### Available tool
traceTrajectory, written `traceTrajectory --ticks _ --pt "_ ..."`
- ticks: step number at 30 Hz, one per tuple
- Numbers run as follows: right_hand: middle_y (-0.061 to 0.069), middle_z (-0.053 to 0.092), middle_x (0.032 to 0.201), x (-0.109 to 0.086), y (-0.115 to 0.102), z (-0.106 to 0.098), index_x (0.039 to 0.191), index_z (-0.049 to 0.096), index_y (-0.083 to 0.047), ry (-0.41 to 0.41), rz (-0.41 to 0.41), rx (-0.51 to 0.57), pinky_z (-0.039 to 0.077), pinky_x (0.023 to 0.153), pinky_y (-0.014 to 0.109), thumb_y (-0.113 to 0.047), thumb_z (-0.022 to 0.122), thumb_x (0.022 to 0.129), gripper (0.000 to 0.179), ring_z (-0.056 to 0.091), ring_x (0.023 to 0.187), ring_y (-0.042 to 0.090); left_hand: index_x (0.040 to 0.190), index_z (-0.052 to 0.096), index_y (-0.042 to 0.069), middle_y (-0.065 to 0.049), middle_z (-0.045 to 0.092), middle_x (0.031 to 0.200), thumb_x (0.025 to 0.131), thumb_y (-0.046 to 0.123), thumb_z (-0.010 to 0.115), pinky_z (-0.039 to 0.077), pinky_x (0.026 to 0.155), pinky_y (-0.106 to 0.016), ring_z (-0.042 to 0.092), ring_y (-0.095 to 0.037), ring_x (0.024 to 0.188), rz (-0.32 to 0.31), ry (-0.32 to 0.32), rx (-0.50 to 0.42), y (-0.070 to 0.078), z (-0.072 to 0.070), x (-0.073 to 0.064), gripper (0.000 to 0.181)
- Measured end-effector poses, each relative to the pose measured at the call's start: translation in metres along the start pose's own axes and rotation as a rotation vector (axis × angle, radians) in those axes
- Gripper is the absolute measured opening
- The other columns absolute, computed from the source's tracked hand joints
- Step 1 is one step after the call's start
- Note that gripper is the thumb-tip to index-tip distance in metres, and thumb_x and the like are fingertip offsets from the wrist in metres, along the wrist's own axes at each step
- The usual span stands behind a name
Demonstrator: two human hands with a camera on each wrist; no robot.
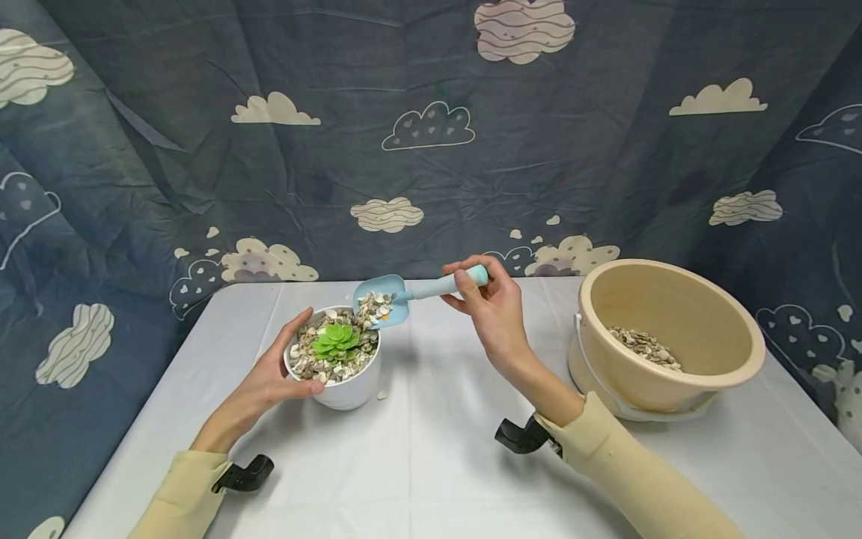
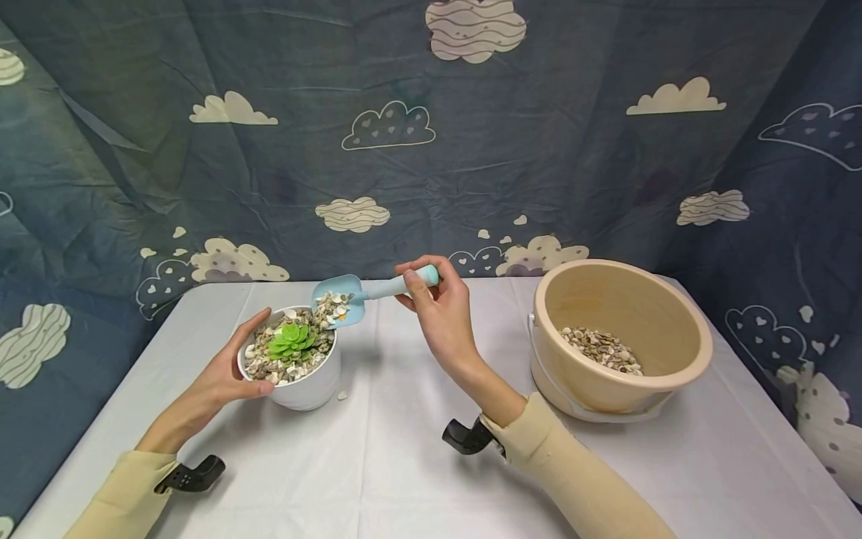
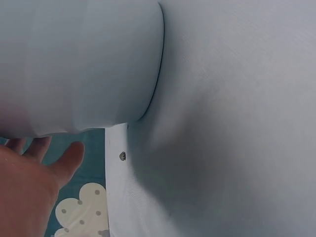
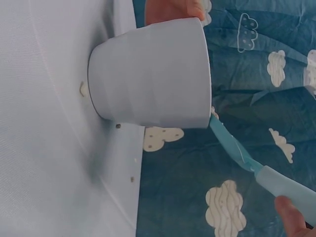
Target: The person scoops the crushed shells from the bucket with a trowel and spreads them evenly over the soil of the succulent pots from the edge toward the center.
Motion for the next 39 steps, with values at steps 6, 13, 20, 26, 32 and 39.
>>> traceTrajectory --ticks 6,13,20,26,32,39 --pt "0.02 0.063 0.114 -0.004 -0.004 0.003 0.113 0.053 0.005 -0.005 -0.039 -0.024 0.055 0.086 0.041 -0.013 0.061 0.099 0.024 0.062 0.103 0.037 0.159 0.015 0.029 -0.009 0.008 0.162 0.077 0.009 0.08 0.025 0.113 -0.038 0.013 -0.034 0.145 -0.017 -0.025 -0.023 0.002 0.0 -0.001 0.106" --pt "0.02 0.062 0.114 -0.007 -0.008 0.007 0.113 0.053 0.005 -0.01 -0.072 -0.057 0.055 0.087 0.04 -0.01 0.061 0.098 0.023 0.062 0.101 0.035 0.159 0.013 0.027 -0.01 0.004 0.162 0.08 0.007 0.075 0.036 0.098 -0.017 0.014 -0.036 0.144 -0.021 -0.043 -0.081 0.002 0.001 -0.003 0.102" --pt "0.016 0.061 0.115 -0.009 -0.011 0.01 0.113 0.053 0.005 -0.015 -0.105 -0.081 0.054 0.088 0.038 -0.01 0.061 0.098 0.022 0.062 0.103 0.034 0.158 0.015 0.031 -0.007 0.009 0.162 0.08 0.009 0.077 0.029 0.11 -0.037 0.019 -0.032 0.144 -0.03 -0.006 -0.031 0.002 0.002 -0.004 0.101" --pt "0.016 0.061 0.115 -0.009 -0.011 0.011 0.113 0.053 0.004 -0.017 -0.108 -0.086 0.054 0.088 0.038 -0.01 0.061 0.098 0.023 0.062 0.103 0.034 0.158 0.014 0.03 -0.01 0.007 0.162 0.079 0.009 0.078 0.019 0.112 -0.055 0.017 -0.034 0.143 -0.022 0.006 -0.023 0.001 0.002 -0.004 0.104" --pt "0.016 0.061 0.114 -0.01 -0.012 0.011 0.114 0.053 0.004 -0.012 -0.109 -0.084 0.054 0.087 0.038 -0.009 0.061 0.098 0.023 0.063 0.102 0.032 0.158 0.015 0.03 -0.009 0.006 0.162 0.08 0.009 0.077 0.033 0.105 -0.024 0.016 -0.034 0.144 -0.012 -0.016 -0.039 0.0 0.0 -0.004 0.102" --pt "0.017 0.061 0.114 -0.01 -0.015 0.013 0.114 0.054 0.005 -0.015 -0.123 -0.088 0.054 0.088 0.038 -0.009 0.061 0.097 0.023 0.061 0.104 0.035 0.158 0.013 0.028 -0.008 0.001 0.162 0.082 0.006 0.073 0.038 0.1 -0.019 0.016 -0.035 0.144 -0.006 -0.04 -0.119 0.002 0.002 -0.006 0.101"
Point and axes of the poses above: each hand's wrist, its own x-axis towards the middle knuckle, its own z-axis out of the palm, y = z × x, the point moved 3 cm from there along x, towards the middle knuckle
